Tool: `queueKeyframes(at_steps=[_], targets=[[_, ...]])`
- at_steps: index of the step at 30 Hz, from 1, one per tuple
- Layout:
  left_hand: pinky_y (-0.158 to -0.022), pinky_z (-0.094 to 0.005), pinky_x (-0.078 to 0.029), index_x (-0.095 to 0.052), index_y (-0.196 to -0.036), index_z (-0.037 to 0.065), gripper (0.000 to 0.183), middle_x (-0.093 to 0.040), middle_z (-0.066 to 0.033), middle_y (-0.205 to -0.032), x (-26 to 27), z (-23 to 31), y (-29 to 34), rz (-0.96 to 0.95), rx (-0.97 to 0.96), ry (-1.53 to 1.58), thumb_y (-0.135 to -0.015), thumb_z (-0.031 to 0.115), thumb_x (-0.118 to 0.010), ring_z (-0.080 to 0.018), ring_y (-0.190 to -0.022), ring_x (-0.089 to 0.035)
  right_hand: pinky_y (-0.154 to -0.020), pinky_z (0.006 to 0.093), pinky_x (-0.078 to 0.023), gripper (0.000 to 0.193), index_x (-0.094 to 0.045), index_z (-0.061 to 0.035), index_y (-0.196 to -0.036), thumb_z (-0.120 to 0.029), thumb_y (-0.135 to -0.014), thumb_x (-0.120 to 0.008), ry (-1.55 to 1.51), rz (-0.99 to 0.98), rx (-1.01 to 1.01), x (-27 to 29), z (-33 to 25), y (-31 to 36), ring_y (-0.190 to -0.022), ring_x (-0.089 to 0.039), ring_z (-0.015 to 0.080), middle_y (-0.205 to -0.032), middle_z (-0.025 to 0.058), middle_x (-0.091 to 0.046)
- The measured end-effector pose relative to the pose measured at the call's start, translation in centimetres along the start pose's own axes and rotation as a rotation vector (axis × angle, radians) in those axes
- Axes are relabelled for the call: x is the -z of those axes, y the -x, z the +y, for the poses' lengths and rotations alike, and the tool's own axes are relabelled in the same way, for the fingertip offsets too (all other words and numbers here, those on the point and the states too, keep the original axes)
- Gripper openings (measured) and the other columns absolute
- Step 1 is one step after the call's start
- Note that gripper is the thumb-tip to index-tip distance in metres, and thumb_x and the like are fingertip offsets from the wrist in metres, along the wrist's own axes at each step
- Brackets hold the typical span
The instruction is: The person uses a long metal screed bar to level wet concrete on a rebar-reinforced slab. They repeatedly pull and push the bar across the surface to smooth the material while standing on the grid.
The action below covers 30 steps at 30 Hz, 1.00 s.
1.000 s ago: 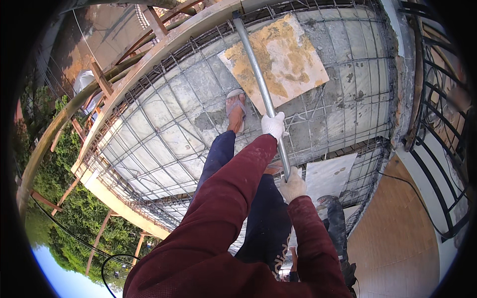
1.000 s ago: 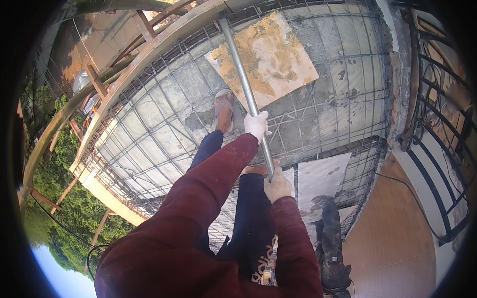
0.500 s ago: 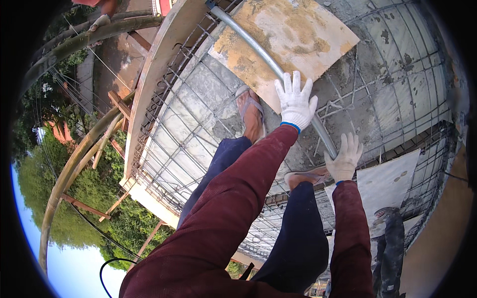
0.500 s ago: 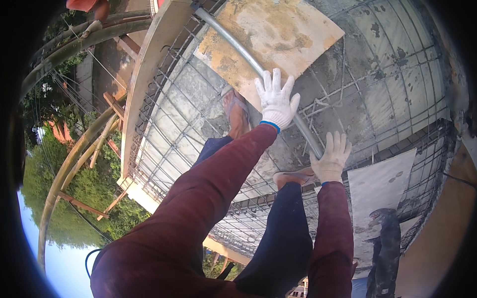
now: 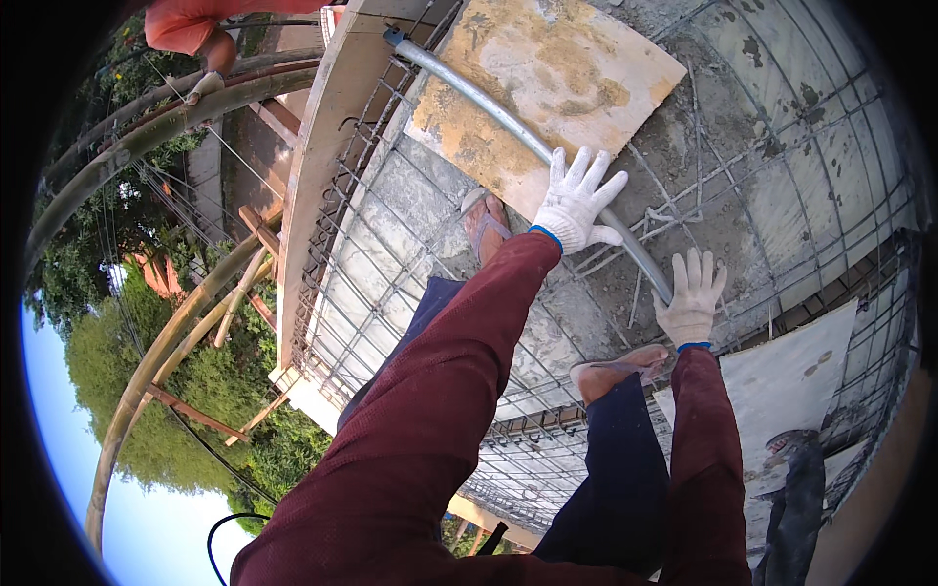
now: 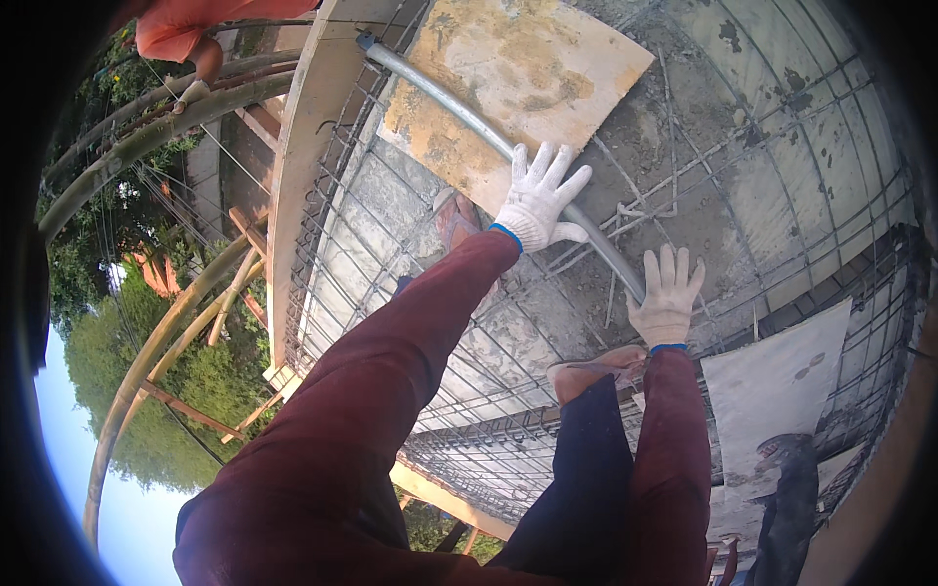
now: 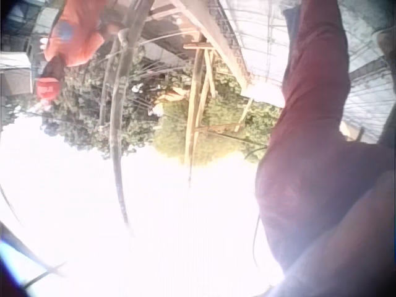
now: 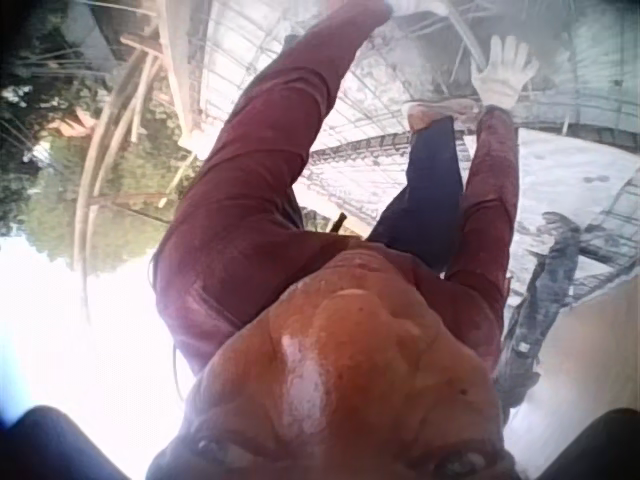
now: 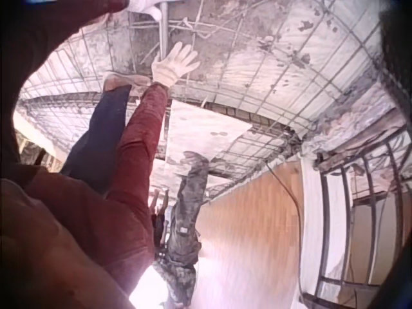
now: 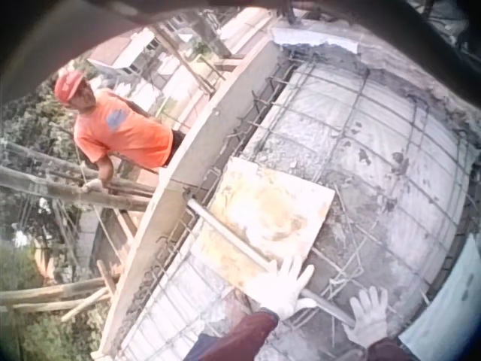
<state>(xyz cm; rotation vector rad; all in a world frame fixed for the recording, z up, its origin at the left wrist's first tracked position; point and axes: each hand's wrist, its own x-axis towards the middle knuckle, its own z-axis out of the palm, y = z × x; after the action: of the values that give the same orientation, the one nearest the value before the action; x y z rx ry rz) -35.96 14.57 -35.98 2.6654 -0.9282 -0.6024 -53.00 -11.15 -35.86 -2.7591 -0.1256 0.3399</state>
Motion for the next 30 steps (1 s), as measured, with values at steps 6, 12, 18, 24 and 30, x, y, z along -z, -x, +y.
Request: queueKeyframes(at_steps=[6,12,18,24,30], targets=[[-0.121,-0.0691,-0.016,-0.053,-0.145,0.021,0.085,-0.044,-0.0176,-0.153,3.4,1.2,-0.3,-0.117,-0.052,-0.052,-0.072,0.056,-0.081,-0.0428,-0.146,-0.034,-0.1,0.0565,-0.045,0.044,-0.056,-0.0104,-0.111,-0.017,-0.074,-0.079,-0.043,-0.385,-0.136,5.8,-1.9,-0.8,-0.122,-0.057,0.0398,-0.123,0.0164,-0.063],[-0.124,-0.0631,-0.018,-0.074,-0.091,0.016,0.019,-0.066,-0.0064,-0.098,8.1,2.6,-0.2,-0.08,0.036,-0.026,-0.074,0.024,-0.078,-0.0303,-0.117,-0.058,-0.078,0.0567,-0.052,0.036,-0.051,-0.003,-0.108,-0.022,-0.087,-0.073,-0.197,-0.547,-0.313,15.6,-5.5,0.3,-0.089,-0.068,0.0479,-0.088,0.0247,-0.07],[-0.126,-0.0581,-0.017,-0.076,-0.092,0.018,0.018,-0.068,-0.0051,-0.093,19.1,2.8,0.2,-0.138,0.089,0.077,-0.074,0.016,-0.072,-0.0283,-0.112,-0.062,-0.075,0.0563,-0.054,0.036,-0.049,-0.0016,-0.109,-0.021,-0.088,-0.071,-0.113,-0.559,-0.21,31.6,-11.9,-2.8,-0.082,-0.07,0.0469,-0.085,0.0261,-0.07],[-0.121,-0.0536,-0.026,-0.075,-0.089,0.021,0.019,-0.068,-0.0038,-0.1,22.6,0.0,8.9,-0.445,-0.114,-0.101,-0.071,0.017,-0.074,-0.0275,-0.114,-0.06,-0.062,0.0444,-0.056,0.038,-0.05,0.0029,-0.114,-0.02,-0.089,-0.068,-0.652,-0.981,-0.36,31.0,-21.5,2.2,-0.069,-0.07,0.0338,-0.082,0.0227,-0.067],[-0.123,-0.0528,-0.026,-0.061,-0.13,0.014,0.059,-0.036,-0.024,-0.156,25.3,-1.4,20.1,-0.182,0.228,0.428,-0.073,0.006,-0.072,-0.0466,-0.146,-0.03,-0.045,0.0329,-0.05,0.031,-0.05,0.0017,-0.111,-0.002,-0.086,-0.068,-1.377,-0.913,-0.917,27.7,-34.8,6.1,-0.048,-0.056,0.0167,-0.073,0.0048,-0.053]])
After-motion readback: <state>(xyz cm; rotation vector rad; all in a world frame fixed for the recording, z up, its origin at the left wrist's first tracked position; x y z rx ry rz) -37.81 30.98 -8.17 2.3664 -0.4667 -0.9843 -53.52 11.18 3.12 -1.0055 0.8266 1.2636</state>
